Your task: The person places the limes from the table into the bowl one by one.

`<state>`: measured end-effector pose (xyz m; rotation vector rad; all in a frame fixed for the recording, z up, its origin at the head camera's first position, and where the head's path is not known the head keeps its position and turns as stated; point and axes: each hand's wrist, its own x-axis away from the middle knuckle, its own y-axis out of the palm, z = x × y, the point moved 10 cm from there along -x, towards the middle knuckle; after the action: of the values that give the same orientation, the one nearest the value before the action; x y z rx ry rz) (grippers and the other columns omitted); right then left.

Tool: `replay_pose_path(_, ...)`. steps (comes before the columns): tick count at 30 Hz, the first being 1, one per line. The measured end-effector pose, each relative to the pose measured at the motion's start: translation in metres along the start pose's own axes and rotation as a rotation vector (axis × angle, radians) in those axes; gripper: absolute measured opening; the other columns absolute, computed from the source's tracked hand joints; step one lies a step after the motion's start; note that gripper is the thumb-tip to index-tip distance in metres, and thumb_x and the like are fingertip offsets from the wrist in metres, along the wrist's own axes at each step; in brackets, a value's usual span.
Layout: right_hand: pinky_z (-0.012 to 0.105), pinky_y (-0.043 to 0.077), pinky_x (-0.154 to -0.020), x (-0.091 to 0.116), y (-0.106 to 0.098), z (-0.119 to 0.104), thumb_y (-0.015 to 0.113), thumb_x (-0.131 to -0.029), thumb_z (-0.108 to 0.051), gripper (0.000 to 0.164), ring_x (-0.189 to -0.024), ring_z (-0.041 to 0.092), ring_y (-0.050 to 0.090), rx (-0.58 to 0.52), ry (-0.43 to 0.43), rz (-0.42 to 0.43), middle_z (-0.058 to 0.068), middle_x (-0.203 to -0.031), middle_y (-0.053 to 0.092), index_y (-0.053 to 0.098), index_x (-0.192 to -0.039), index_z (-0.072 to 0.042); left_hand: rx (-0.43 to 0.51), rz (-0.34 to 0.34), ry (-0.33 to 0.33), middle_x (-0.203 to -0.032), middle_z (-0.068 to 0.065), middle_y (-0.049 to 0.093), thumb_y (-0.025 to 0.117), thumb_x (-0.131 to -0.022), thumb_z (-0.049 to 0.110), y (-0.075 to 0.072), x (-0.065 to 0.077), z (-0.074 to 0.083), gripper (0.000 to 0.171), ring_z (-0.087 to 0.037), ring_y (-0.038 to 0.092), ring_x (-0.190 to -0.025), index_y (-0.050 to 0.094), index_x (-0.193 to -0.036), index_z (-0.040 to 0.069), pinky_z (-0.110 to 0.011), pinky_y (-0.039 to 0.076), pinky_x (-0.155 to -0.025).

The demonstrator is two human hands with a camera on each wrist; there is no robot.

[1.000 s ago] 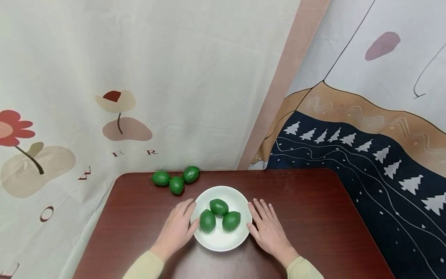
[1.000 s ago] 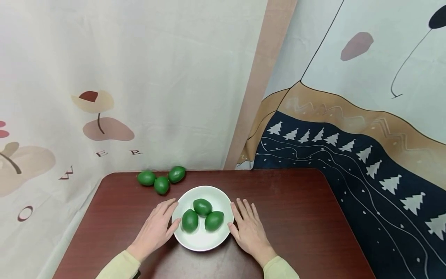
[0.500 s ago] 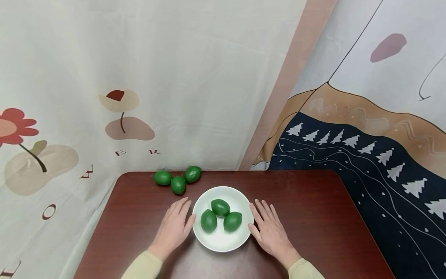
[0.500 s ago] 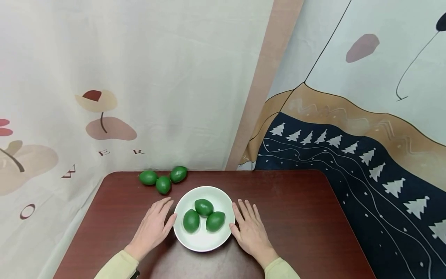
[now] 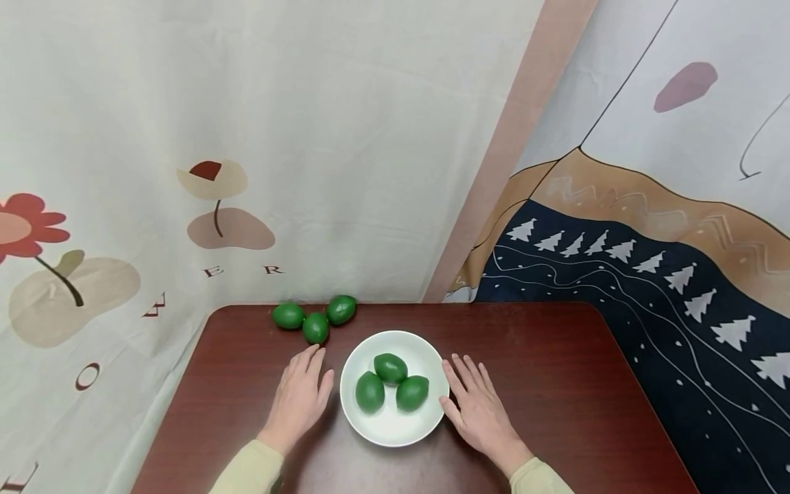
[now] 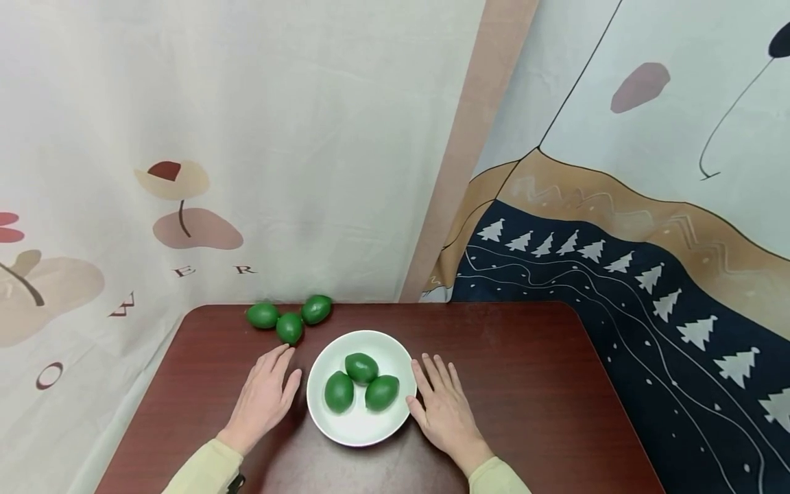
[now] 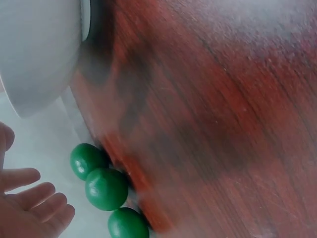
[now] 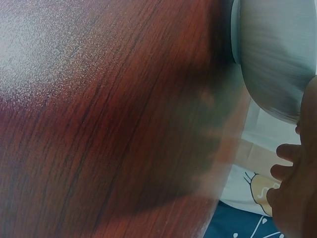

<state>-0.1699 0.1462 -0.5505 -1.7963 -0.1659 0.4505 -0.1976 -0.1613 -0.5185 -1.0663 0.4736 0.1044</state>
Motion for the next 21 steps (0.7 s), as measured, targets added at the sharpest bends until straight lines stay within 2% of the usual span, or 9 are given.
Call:
replay_pose_path(7, 0.057, 0.027, -0.122, 0.0, 0.001, 0.001, 0.058, -0.103, -0.041, 0.065, -0.151, 0.037, 0.035, -0.001, 0.007, -0.005, 0.016, -0.161, 0.041, 0.043, -0.158, -0.01, -0.014, -0.027, -0.03, -0.14, -0.027, 0.057, 0.068, -0.096, 0.019, 0.004, -0.002, -0.011, 0.049, -0.045, 0.053, -0.128, 0.06, -0.136, -0.008, -0.062, 0.045, -0.104)
replay_pose_path(16, 0.058, 0.028, -0.121, 0.0, 0.0, 0.001, 0.06, -0.102, -0.039, 0.065, -0.151, 0.038, 0.035, -0.009, 0.006, -0.004, 0.018, -0.16, 0.043, 0.044, -0.157, -0.009, -0.035, 0.017, 0.003, -0.138, -0.029, 0.057, 0.07, -0.093, 0.015, 0.004, -0.011, -0.013, 0.051, -0.046, 0.054, -0.125, 0.059, -0.135, -0.011, -0.063, 0.047, -0.101)
replay_pose_path(21, 0.059, 0.029, -0.121, 0.0, 0.0, 0.001, 0.061, -0.102, -0.039, 0.065, -0.15, 0.039, 0.037, -0.009, 0.0, 0.001, 0.017, -0.161, 0.042, 0.044, -0.157, -0.009, -0.039, -0.012, -0.027, -0.141, -0.028, 0.056, 0.07, -0.094, 0.016, 0.007, -0.016, -0.019, 0.053, -0.046, 0.053, -0.128, 0.057, -0.138, -0.009, -0.064, 0.046, -0.102)
